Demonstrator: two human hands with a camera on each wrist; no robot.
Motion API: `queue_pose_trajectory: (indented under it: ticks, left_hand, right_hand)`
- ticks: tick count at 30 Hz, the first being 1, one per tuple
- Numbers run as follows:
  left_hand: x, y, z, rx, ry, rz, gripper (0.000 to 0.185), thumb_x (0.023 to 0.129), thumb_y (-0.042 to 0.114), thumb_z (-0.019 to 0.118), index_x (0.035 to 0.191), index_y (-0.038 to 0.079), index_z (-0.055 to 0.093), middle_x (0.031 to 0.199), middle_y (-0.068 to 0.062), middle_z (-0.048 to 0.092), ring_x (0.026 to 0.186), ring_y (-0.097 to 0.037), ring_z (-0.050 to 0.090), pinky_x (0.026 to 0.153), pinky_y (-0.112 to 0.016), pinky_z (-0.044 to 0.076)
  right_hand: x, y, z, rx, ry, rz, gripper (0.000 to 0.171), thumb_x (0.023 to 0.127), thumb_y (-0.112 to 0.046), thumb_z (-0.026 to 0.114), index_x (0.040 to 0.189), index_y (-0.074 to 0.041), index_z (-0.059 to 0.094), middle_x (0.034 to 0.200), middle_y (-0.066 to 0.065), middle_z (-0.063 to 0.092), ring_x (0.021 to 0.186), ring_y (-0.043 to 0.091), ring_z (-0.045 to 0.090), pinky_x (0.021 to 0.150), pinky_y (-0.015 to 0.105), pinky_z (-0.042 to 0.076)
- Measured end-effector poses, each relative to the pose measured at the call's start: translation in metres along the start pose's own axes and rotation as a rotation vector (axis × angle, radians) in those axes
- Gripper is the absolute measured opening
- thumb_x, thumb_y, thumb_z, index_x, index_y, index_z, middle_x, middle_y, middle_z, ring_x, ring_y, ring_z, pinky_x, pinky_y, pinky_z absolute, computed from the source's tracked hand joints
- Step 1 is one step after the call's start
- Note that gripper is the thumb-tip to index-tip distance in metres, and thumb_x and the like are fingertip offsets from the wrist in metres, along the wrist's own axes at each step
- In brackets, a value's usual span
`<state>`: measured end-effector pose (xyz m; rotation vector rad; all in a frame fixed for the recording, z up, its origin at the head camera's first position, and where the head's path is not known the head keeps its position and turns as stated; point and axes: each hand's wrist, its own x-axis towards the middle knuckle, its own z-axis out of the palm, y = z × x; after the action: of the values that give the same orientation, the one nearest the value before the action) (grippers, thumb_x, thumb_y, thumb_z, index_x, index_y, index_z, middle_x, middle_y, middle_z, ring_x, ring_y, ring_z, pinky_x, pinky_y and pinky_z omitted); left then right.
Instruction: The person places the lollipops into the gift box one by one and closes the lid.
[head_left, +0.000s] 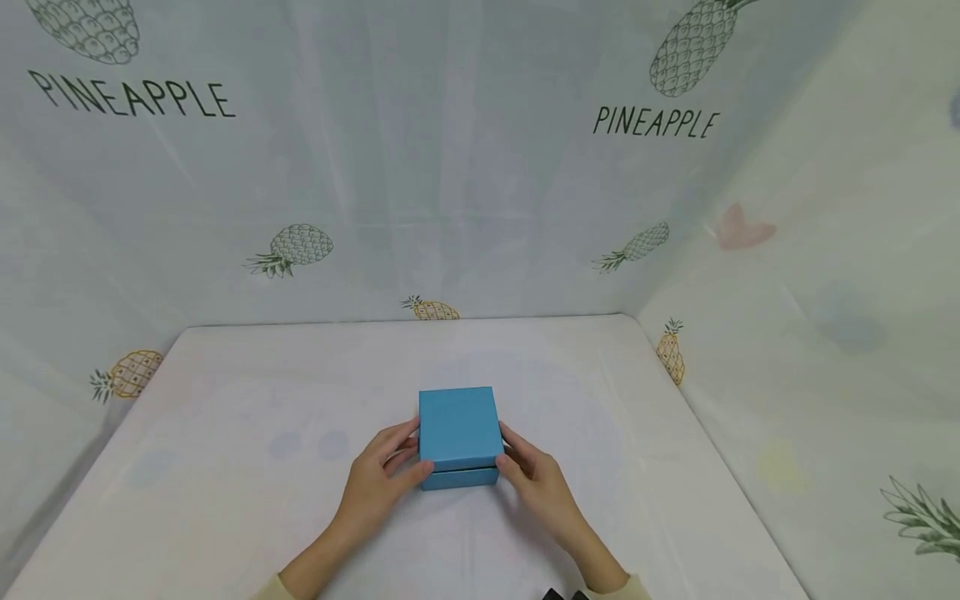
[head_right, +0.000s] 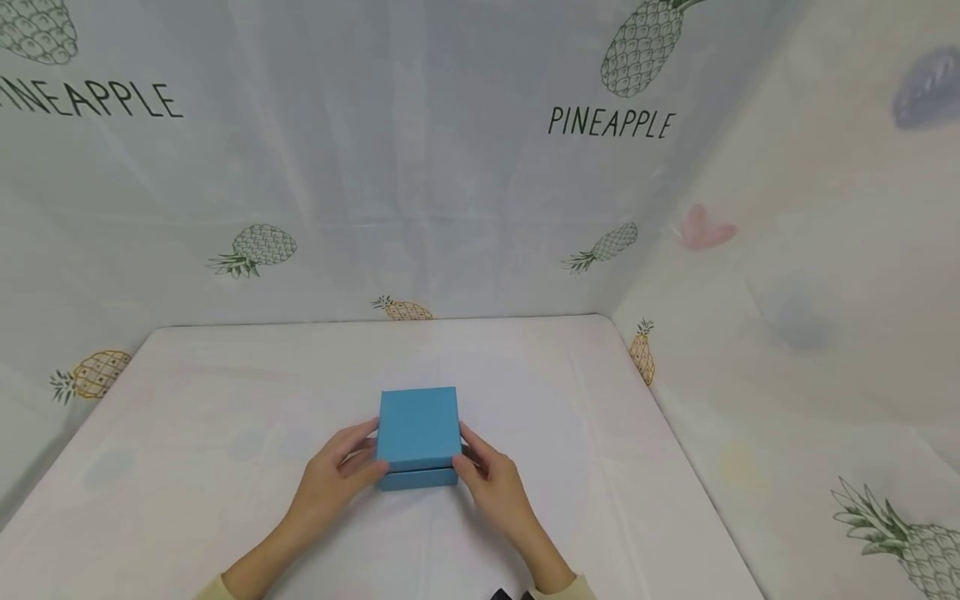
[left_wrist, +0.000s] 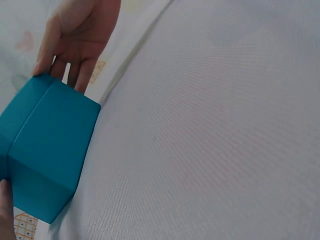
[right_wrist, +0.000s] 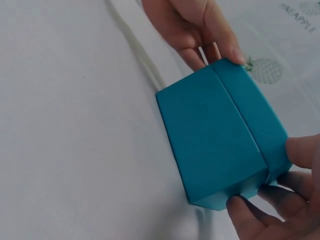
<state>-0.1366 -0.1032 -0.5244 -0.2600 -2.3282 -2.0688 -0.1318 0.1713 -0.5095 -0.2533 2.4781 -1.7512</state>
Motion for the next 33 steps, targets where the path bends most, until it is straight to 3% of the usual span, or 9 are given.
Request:
queue_pose_trajectory:
  ticks: [9, 16, 23, 33]
  left_hand:
    - [-0.003, 0.001, -0.002, 0.024, -0.027, 0.021, 0.074, 0.088, 0.014, 0.089, 0.154, 0.013, 0.056, 0.146, -0.005, 0.056, 0.126, -0.016, 0.061, 0.108, -0.023, 0.049]
    - [-0.008, 0.0, -0.002, 0.011, -0.03, 0.03, 0.077, 0.087, 0.012, 0.089, 0.155, 0.009, 0.054, 0.146, -0.012, 0.054, 0.127, -0.024, 0.062, 0.106, -0.025, 0.051]
    - [-0.007, -0.003, -0.003, 0.014, -0.05, -0.002, 0.081, 0.087, 0.015, 0.089, 0.158, 0.011, 0.05, 0.146, -0.011, 0.052, 0.126, -0.027, 0.061, 0.107, -0.023, 0.051]
    - [-0.004, -0.006, -0.005, 0.049, -0.067, -0.037, 0.083, 0.087, 0.019, 0.091, 0.159, 0.013, 0.05, 0.147, -0.009, 0.051, 0.125, -0.026, 0.063, 0.107, -0.023, 0.051]
  right_hand:
    - [-0.005, -0.001, 0.0, 0.059, -0.012, 0.017, 0.06, 0.106, -0.034, 0.067, 0.16, -0.016, 0.048, 0.162, 0.01, 0.049, 0.144, 0.038, 0.053, 0.108, 0.038, 0.053]
    - [-0.008, -0.003, 0.0, 0.098, -0.023, 0.015, 0.061, 0.104, -0.028, 0.071, 0.159, -0.013, 0.05, 0.158, 0.015, 0.053, 0.143, 0.038, 0.055, 0.104, 0.033, 0.055]
    - [-0.007, 0.001, 0.001, 0.072, -0.02, 0.0, 0.059, 0.104, -0.025, 0.07, 0.158, -0.01, 0.05, 0.155, 0.018, 0.056, 0.14, 0.038, 0.057, 0.103, 0.033, 0.056]
    - [-0.004, 0.007, -0.001, -0.005, -0.048, -0.087, 0.064, 0.106, -0.023, 0.068, 0.163, -0.012, 0.042, 0.161, 0.012, 0.051, 0.14, 0.031, 0.059, 0.111, 0.035, 0.05]
